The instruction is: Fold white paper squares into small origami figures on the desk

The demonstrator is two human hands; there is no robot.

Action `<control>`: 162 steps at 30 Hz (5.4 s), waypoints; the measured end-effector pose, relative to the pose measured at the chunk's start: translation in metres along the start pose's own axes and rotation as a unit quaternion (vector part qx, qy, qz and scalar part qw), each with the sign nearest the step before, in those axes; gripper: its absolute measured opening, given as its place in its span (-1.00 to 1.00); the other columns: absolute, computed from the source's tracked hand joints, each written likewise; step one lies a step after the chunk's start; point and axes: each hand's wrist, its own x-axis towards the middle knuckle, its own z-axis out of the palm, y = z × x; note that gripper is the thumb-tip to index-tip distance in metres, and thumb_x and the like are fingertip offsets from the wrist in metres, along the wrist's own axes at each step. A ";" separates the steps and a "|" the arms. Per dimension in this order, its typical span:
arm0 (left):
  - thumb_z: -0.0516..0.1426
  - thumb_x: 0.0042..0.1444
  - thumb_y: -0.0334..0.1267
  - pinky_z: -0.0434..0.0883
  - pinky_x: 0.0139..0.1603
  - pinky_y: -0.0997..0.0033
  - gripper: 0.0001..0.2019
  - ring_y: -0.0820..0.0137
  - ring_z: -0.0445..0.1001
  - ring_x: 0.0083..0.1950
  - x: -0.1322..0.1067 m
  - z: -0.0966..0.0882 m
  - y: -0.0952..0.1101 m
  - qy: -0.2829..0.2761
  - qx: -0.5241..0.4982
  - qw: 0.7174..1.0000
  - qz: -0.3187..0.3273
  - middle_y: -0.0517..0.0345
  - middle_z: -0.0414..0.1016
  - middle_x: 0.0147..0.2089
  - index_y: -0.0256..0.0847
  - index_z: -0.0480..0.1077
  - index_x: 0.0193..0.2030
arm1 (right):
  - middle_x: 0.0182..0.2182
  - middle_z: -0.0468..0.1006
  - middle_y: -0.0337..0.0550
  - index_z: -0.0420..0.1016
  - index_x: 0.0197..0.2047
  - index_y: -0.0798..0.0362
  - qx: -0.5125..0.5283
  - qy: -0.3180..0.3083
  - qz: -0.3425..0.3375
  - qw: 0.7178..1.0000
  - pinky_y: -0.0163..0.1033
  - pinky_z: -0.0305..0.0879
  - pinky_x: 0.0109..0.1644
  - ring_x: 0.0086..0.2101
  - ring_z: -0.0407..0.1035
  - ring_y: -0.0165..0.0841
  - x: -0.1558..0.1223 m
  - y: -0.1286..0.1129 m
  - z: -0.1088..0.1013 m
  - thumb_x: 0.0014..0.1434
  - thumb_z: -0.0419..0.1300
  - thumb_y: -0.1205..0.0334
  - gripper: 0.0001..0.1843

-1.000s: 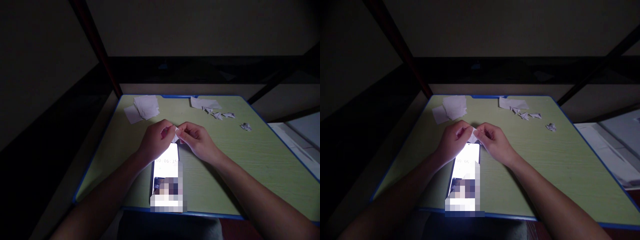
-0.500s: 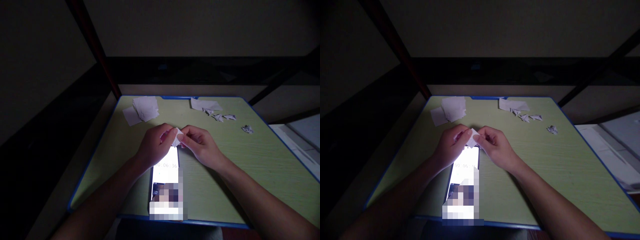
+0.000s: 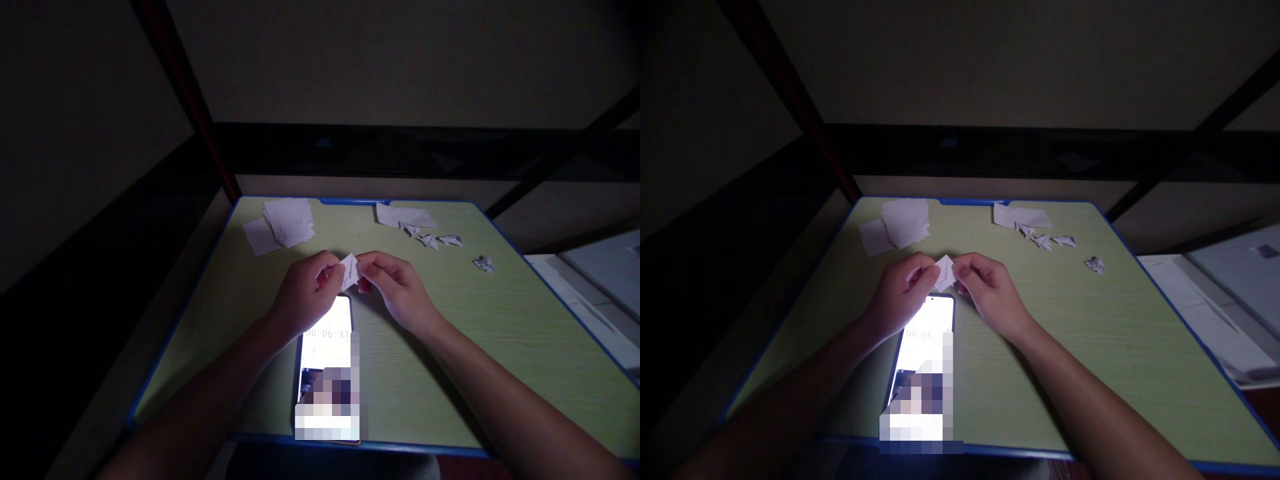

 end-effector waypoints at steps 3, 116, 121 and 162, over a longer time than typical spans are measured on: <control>0.04 0.19 -0.30 0.13 -0.55 0.53 -0.80 0.58 0.21 -0.56 -0.001 0.001 0.000 -0.016 0.004 1.000 -0.003 0.29 0.27 -0.59 -0.26 0.33 -0.46 | -0.55 0.40 -0.27 0.48 -0.35 0.10 0.015 0.025 -0.013 1.000 -0.29 0.11 -0.43 -0.52 0.22 -0.47 0.000 -0.002 0.000 0.14 0.19 0.15 -0.82; 0.14 0.05 -0.31 0.39 -0.58 0.59 -0.92 0.50 0.50 -0.52 -0.002 0.006 0.015 -0.051 -0.226 0.966 -0.118 0.19 0.49 -0.50 -0.29 0.38 -0.38 | -0.64 0.39 -0.33 0.55 -0.46 0.08 0.026 0.061 -0.023 0.998 -0.33 0.06 -0.51 -0.59 0.17 -0.52 -0.001 -0.007 0.001 -0.03 0.29 0.29 -0.95; 0.14 0.04 -0.33 0.36 -0.60 0.60 -0.94 0.52 0.46 -0.57 -0.002 0.008 0.012 -0.050 -0.216 0.966 -0.136 0.22 0.47 -0.56 -0.29 0.39 -0.39 | -0.57 0.51 -0.27 0.57 -0.46 0.08 0.031 0.065 -0.018 0.997 -0.32 0.16 -0.45 -0.54 0.27 -0.49 0.000 -0.009 -0.001 -0.02 0.25 0.32 -0.94; 0.13 0.09 -0.32 0.40 -0.55 0.62 -0.88 0.52 0.50 -0.50 0.000 0.006 0.012 -0.096 -0.213 0.963 -0.137 0.16 0.50 -0.48 -0.32 0.41 -0.41 | -0.61 0.44 -0.27 0.52 -0.47 0.12 -0.048 0.066 -0.017 0.997 -0.35 0.12 -0.53 -0.57 0.23 -0.52 -0.002 -0.010 -0.003 0.00 0.32 0.25 -0.88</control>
